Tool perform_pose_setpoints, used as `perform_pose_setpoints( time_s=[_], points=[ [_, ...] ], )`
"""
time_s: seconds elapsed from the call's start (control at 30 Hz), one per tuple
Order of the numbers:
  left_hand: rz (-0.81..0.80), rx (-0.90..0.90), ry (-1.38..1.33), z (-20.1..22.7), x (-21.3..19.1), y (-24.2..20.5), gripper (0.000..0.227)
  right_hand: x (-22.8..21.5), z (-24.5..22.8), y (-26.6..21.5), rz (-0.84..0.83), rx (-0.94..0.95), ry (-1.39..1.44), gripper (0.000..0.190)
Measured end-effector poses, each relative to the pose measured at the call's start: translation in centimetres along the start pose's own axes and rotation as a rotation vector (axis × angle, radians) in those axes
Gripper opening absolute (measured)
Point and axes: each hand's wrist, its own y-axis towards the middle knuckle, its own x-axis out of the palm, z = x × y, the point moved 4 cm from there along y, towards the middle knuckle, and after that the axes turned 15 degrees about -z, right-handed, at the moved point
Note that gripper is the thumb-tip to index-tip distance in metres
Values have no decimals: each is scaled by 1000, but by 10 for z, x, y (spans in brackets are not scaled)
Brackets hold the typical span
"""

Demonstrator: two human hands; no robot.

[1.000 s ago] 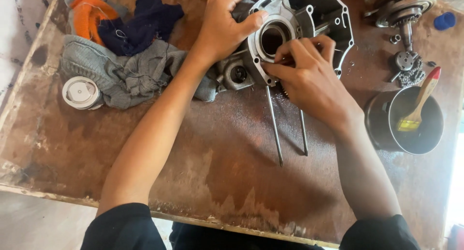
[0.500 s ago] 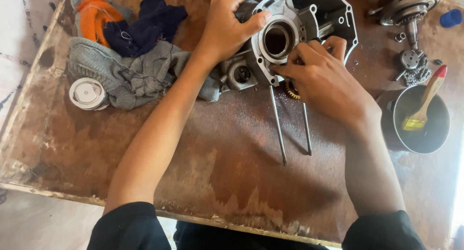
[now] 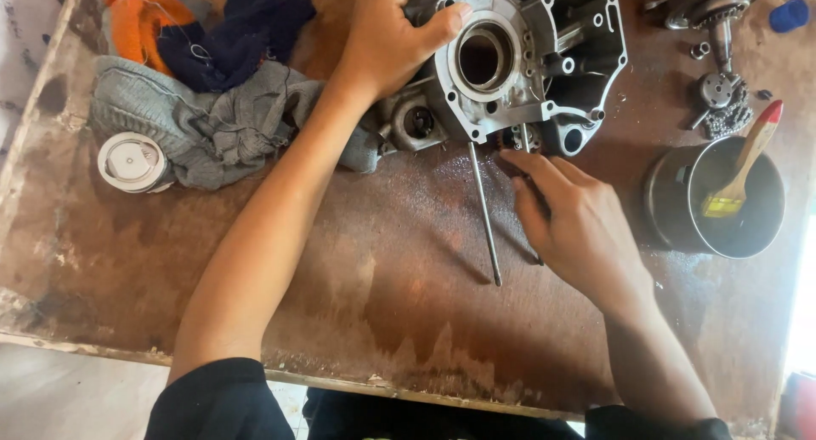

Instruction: The person scrubs the interior and exterior surfaces of a disassembled engine casing using a small brush. They dip the brush into a container of liquid and apply it to the metal parts, then wipe the area with a cloth. The person also handles a small gear and other engine components on the workbench.

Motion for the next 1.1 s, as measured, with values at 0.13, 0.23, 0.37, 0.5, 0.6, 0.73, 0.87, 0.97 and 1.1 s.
perform_pose_setpoints(
  time_s=[0.13, 0.23, 0.37, 0.5, 0.6, 0.73, 0.87, 0.97, 1.1],
  points=[
    [11, 18, -21, 7, 0, -2, 49, 20, 17, 4, 60, -101, 118, 61],
    [24, -62, 59, 16, -2, 2, 47, 23, 34, 0, 89, -128, 140, 66],
    [53, -26, 117, 44, -9, 7, 48, 14, 32, -3, 133, -184, 141, 65],
    [40, -47, 70, 31, -3, 2, 53, 21, 54, -5, 253, -225, 238, 49],
    [50, -146, 109, 26, 18, 3, 50, 25, 63, -6, 338, -207, 303, 34],
    [157, -277, 222, 47, 53, 4, 39, 21, 59, -7, 430, -265, 206, 19],
    [229, -294, 241, 68, 66, 6, 35, 6, 75, -11, 469, -297, 103, 19],
    [241, -265, 258, 81, 63, 7, 38, -3, 91, -8, 506, -298, 98, 31],
    [44, 58, 370, 106, 59, 9, 45, 3, 109, -3, 580, -281, 135, 26]
  ],
)
